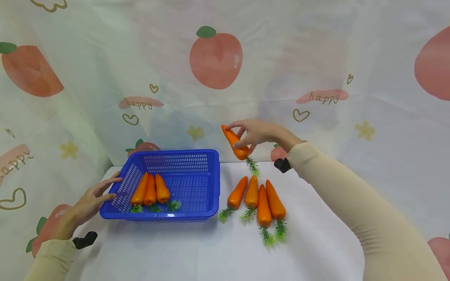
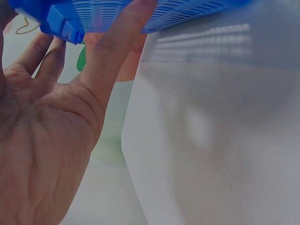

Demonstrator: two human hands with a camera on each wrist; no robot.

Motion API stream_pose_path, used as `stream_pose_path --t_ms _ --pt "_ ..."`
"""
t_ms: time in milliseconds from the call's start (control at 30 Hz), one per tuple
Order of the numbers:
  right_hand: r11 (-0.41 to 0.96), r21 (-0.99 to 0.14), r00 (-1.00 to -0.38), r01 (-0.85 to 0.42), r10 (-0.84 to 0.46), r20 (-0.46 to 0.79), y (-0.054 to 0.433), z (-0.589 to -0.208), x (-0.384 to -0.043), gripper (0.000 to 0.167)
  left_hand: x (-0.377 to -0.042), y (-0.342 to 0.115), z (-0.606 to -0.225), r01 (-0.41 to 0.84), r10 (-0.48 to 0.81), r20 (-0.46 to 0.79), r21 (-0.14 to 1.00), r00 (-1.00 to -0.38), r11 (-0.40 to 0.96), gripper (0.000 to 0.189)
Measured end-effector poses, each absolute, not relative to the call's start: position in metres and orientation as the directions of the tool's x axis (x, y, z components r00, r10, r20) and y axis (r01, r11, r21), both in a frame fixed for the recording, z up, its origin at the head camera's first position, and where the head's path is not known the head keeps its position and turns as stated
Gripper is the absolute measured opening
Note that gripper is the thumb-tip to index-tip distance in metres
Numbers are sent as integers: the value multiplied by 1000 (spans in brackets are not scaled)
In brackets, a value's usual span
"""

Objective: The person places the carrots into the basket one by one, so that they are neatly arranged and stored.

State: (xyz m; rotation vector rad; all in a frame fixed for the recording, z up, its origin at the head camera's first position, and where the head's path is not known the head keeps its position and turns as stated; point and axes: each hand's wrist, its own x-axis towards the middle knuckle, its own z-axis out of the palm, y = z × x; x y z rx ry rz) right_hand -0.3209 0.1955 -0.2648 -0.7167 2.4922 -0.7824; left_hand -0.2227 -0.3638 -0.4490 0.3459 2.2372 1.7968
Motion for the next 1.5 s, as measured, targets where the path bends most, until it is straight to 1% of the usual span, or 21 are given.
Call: stream_pose_path --t_ms 467,833,1167,1367,1500 --pt "618 -709 -715 -340 -659 -231 125 -293 -339 72 -225 -363 -449 40 335 -38 974 -941 222 60" --pt "537 -796 -673 -279 -701 -237 73 -319 -344 71 -224 -365 -448 36 331 -40 975 -943 220 61" --pt "524 -824 -653 -214 -704 -278 28 -354 -347 69 -223 -365 -449 28 326 -42 978 -944 206 60" --pt "525 -827 -640 -202 -709 -295 9 -372 -347 68 -222 -364 -450 26 322 -43 978 -946 208 61" --pt "525 -837 -634 -155 -703 -323 -1 -382 -348 68 -222 -365 -450 28 323 -41 978 -946 207 61"
